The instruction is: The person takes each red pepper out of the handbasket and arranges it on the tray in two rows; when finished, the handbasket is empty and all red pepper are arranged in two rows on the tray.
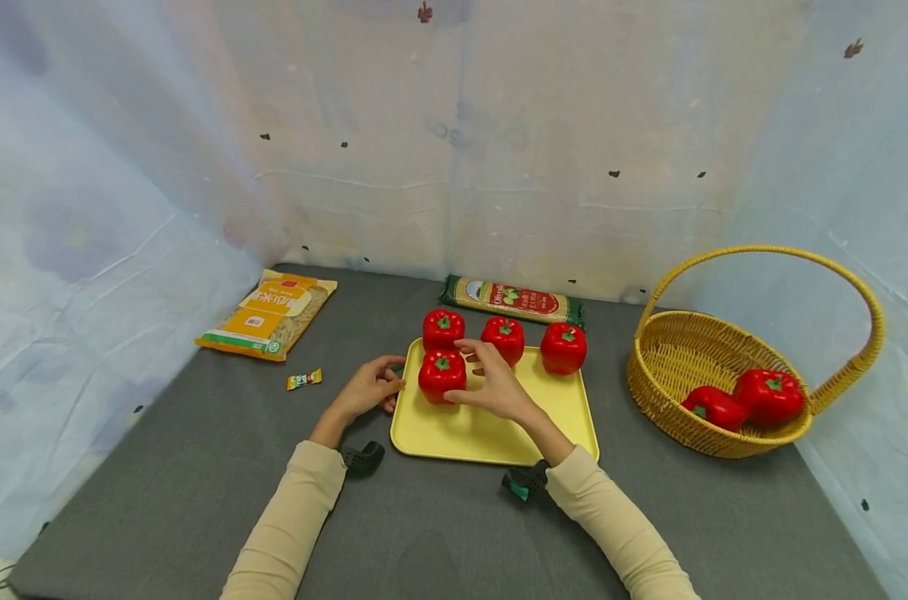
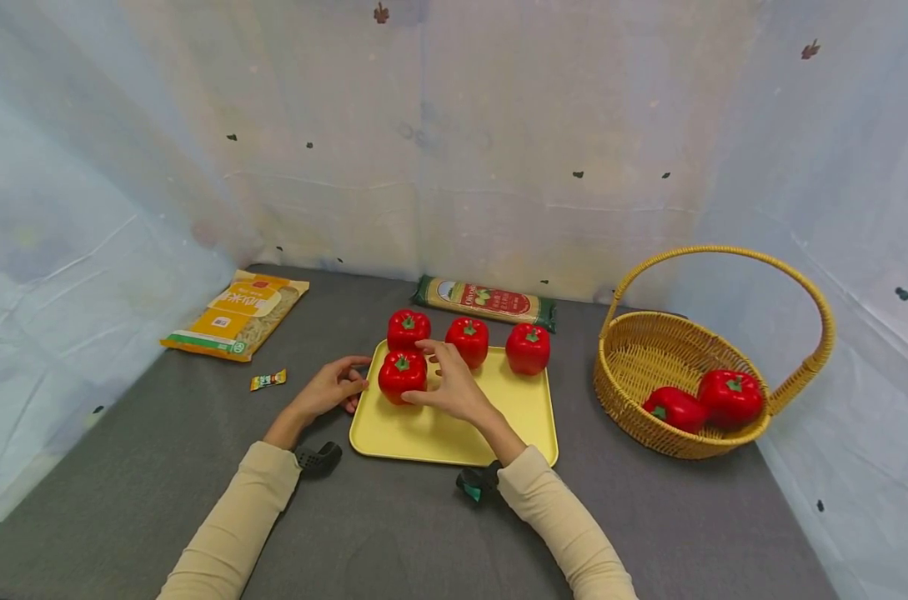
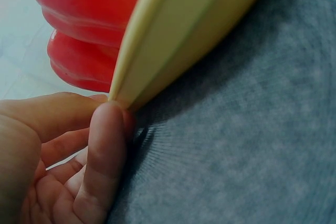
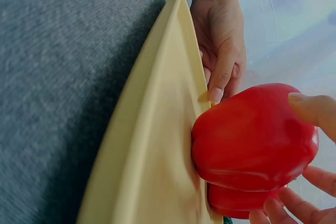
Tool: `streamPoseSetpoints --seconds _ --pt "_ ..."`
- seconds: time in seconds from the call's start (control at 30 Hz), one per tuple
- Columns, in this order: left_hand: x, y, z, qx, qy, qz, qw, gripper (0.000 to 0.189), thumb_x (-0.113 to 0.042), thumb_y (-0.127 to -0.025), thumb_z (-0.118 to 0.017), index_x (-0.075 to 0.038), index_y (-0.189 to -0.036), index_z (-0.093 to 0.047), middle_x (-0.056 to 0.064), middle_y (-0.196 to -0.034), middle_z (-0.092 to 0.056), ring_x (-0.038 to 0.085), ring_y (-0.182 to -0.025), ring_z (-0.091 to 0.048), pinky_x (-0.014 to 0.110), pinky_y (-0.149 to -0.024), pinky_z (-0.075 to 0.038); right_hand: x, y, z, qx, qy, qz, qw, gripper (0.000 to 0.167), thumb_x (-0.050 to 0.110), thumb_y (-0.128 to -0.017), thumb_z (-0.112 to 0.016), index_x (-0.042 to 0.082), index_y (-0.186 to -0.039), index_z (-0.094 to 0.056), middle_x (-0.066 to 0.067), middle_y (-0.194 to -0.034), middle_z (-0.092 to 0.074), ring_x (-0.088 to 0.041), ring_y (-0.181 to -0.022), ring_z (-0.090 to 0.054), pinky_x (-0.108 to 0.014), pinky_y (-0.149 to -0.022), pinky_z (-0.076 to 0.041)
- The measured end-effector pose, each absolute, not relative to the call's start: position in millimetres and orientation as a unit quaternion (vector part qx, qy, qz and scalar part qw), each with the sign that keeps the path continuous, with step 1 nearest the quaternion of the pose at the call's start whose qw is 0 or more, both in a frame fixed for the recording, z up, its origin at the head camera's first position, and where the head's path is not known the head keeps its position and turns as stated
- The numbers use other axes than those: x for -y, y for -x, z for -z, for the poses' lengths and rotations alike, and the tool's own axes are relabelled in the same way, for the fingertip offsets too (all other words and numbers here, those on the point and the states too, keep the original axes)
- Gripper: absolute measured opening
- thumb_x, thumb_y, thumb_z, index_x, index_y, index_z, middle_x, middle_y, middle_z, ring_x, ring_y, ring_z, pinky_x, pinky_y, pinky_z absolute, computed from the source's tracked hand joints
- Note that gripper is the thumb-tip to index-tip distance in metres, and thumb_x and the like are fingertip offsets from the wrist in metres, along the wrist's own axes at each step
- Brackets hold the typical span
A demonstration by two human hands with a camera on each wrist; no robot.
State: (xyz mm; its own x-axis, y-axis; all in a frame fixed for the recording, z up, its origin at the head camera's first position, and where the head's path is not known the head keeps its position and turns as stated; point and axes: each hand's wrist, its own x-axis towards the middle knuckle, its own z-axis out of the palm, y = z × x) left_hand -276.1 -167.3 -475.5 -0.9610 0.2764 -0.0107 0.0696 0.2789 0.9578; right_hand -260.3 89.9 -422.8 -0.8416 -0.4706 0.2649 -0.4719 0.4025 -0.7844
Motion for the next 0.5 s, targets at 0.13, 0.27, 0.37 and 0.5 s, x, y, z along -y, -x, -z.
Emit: streamPoseSetpoints --seconds 0.13,0.27,0.37,0.5 --pt "166.3 274.8 473.6 -0.794 -0.103 -0.592 0.095 0.046 -0.003 -0.089 -0.060 0.001 -0.132 -0.045 0.013 -0.080 -0.056 0.016 -0.053 -0.057 0.030 -0.050 -0.053 -92.9 259.6 422.5 0.836 -0.282 -0.471 -0.006 0.078 0.024 -0.073 -0.081 0.011 -0.138 -0.040 -0.016 -0.129 -0.044 -0.033 -0.116 -0.045 -0.048 -0.095 -0.043" --pt "166.1 274.4 472.3 -0.794 -0.102 -0.591 0.097 0.046 -0.004 -0.089 -0.060 0.001 -0.132 -0.045 0.013 -0.081 -0.057 0.016 -0.053 -0.058 0.030 -0.050 -0.054 -95.5 259.2 421.1 0.830 -0.292 -0.474 -0.003 0.078 0.023 -0.073 -0.081 0.009 -0.138 -0.040 -0.021 -0.130 -0.043 -0.035 -0.115 -0.046 -0.050 -0.095 -0.043" --pt "166.7 274.7 472.2 -0.793 -0.108 -0.591 0.095 0.046 -0.004 -0.089 -0.060 0.002 -0.132 -0.045 0.014 -0.081 -0.056 0.016 -0.053 -0.058 0.030 -0.050 -0.054 -96.4 260.0 420.8 0.830 -0.300 -0.470 0.000 0.078 0.023 -0.073 -0.081 0.009 -0.137 -0.040 -0.021 -0.129 -0.043 -0.036 -0.113 -0.047 -0.051 -0.093 -0.044" --pt "167.2 274.6 472.7 -0.793 -0.111 -0.591 0.095 0.046 -0.004 -0.089 -0.059 0.003 -0.132 -0.044 0.014 -0.081 -0.056 0.016 -0.053 -0.058 0.030 -0.050 -0.054 -96.3 261.9 424.8 0.834 -0.305 -0.459 -0.006 0.078 0.020 -0.073 -0.081 0.009 -0.138 -0.040 -0.016 -0.130 -0.044 -0.034 -0.112 -0.049 -0.049 -0.092 -0.045"
